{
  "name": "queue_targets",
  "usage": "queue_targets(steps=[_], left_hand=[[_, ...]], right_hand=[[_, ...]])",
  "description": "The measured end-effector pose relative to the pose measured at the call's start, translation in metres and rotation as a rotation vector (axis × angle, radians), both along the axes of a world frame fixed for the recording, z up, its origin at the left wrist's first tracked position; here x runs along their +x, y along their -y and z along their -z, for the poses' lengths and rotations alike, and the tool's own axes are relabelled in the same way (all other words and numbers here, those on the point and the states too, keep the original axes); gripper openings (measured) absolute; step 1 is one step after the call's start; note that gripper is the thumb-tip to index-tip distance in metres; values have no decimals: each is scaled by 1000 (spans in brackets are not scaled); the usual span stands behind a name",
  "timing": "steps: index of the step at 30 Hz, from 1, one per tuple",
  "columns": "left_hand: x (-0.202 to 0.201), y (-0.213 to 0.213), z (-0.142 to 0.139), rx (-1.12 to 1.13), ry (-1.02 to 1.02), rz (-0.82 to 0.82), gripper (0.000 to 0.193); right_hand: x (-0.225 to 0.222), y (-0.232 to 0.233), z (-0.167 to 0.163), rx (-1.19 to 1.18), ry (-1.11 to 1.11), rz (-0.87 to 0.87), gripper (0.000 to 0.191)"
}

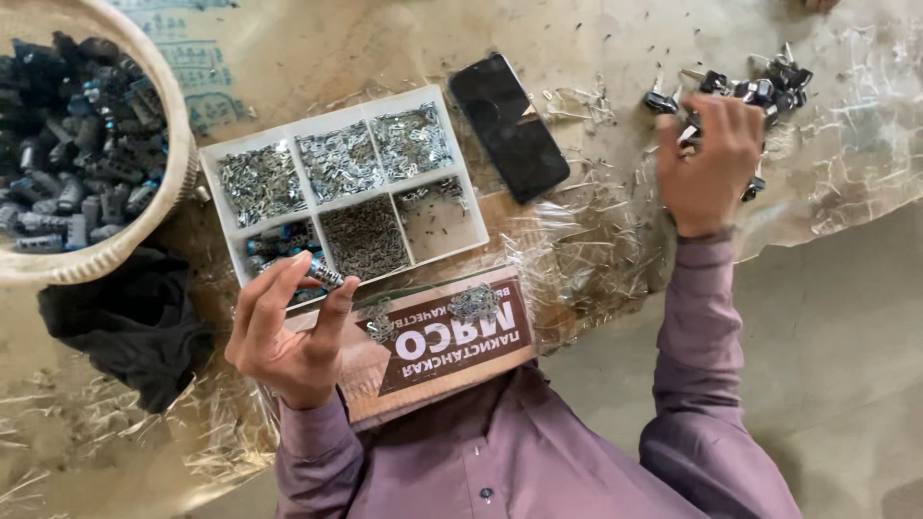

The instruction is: The person sits at a workbench assembling small hardware. They pick plastic wall plugs and metal screws, thread each screw into a plug by hand, and place the finished assemblies into a compartment organizer box, repeating the cycle continuously.

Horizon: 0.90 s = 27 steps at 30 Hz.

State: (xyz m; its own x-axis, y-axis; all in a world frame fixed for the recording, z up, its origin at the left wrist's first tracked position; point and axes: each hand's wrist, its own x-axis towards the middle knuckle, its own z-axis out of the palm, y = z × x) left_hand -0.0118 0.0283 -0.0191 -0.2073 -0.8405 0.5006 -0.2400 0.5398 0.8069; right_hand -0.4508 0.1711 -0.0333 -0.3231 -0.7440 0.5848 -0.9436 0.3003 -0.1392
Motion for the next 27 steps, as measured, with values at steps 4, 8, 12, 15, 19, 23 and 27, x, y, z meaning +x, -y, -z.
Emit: queue_targets(steps=[4,8,12,15,19,23,27], left_hand=[[-2,-5,0,7,16,24,42],[-3,-6,-5,5,45,8,42],[-2,-1,-4,-36,56,-27,42],[-1,-2,-1,-17,71,-18,42],[0,-9,2,-2,70,36,40],[4,-24,1,-185,133,84,39],[-3,-56,2,-366,254,179,25]], right_hand=[[-10,18,11,165,-164,43,30],[1,20,8,231,0,-132,13],[53,-8,-4,306,219,-299,21],[82,-29,-12,266,356,-341,26],[101,-39,-9,207,419,-320,25],[115,-40,4,117,468,-286,24],[121,-38,6,102,505,-280,28]])
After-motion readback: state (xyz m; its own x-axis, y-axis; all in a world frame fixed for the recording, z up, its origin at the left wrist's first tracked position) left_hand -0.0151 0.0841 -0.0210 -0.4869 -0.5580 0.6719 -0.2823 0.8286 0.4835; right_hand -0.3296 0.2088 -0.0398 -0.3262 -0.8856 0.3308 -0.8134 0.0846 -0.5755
